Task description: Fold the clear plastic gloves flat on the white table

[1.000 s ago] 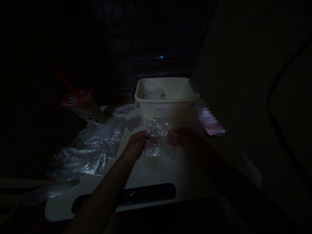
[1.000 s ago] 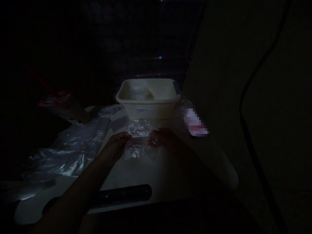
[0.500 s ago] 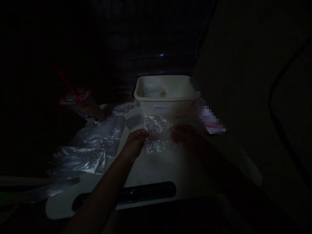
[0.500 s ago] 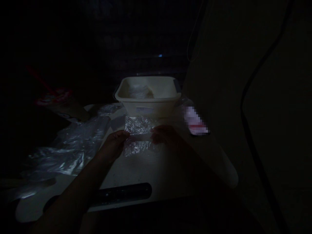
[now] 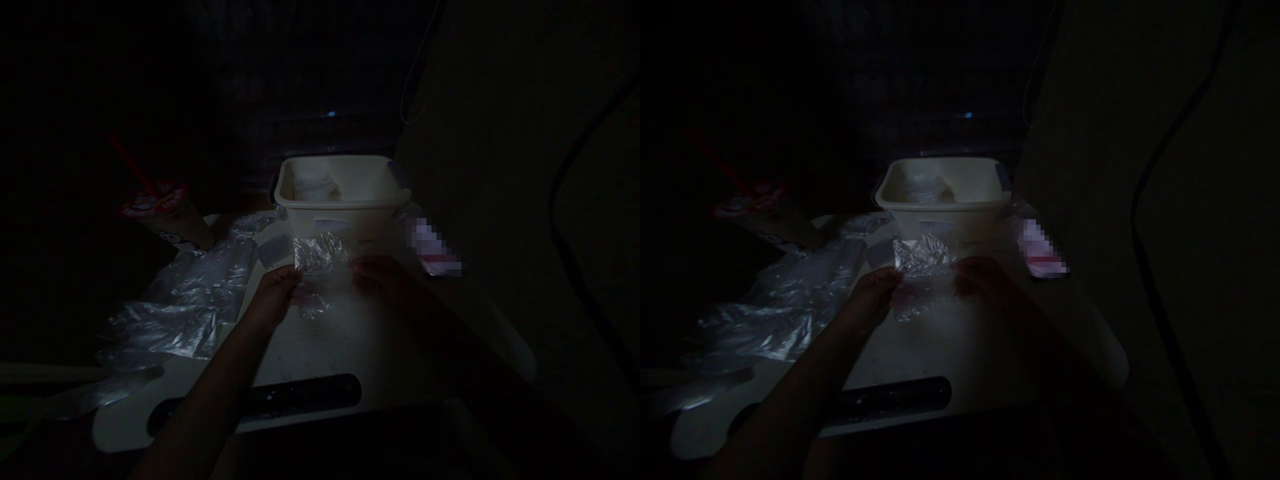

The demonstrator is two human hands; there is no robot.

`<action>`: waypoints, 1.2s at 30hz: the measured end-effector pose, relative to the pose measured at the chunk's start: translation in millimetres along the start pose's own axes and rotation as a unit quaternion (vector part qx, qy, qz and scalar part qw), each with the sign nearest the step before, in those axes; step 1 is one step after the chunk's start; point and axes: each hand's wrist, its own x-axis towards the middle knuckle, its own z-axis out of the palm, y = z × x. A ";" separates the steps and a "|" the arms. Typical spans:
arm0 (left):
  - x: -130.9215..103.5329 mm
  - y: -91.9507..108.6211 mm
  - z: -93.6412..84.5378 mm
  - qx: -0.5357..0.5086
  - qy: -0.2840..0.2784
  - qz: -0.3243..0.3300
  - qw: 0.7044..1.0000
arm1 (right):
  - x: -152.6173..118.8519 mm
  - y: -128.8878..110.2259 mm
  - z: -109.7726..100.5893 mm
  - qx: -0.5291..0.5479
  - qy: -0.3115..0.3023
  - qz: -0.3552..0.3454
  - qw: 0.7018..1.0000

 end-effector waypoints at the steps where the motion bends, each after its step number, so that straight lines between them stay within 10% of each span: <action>1: 0.3 -0.3 -0.4 0.002 0.001 0.000 1.000 | -0.1 0.6 -0.6 0.006 0.003 0.000 1.000; 19: 0.5 -8.8 -12.0 0.219 0.087 0.120 0.964 | 3.6 -3.4 -4.1 0.003 0.102 -0.020 0.995; 26: -5.5 -9.4 1.2 0.560 -0.010 0.285 0.778 | 4.3 -1.4 -17.0 -0.329 0.184 -0.144 0.915; 30: -9.3 -13.5 5.4 0.680 -0.067 0.292 0.669 | 2.3 2.4 -15.4 -0.396 0.261 -0.152 0.867; 36: -23.0 -17.0 3.4 0.766 -0.070 0.281 0.573 | -5.1 7.8 0.2 -0.470 0.216 -0.276 0.810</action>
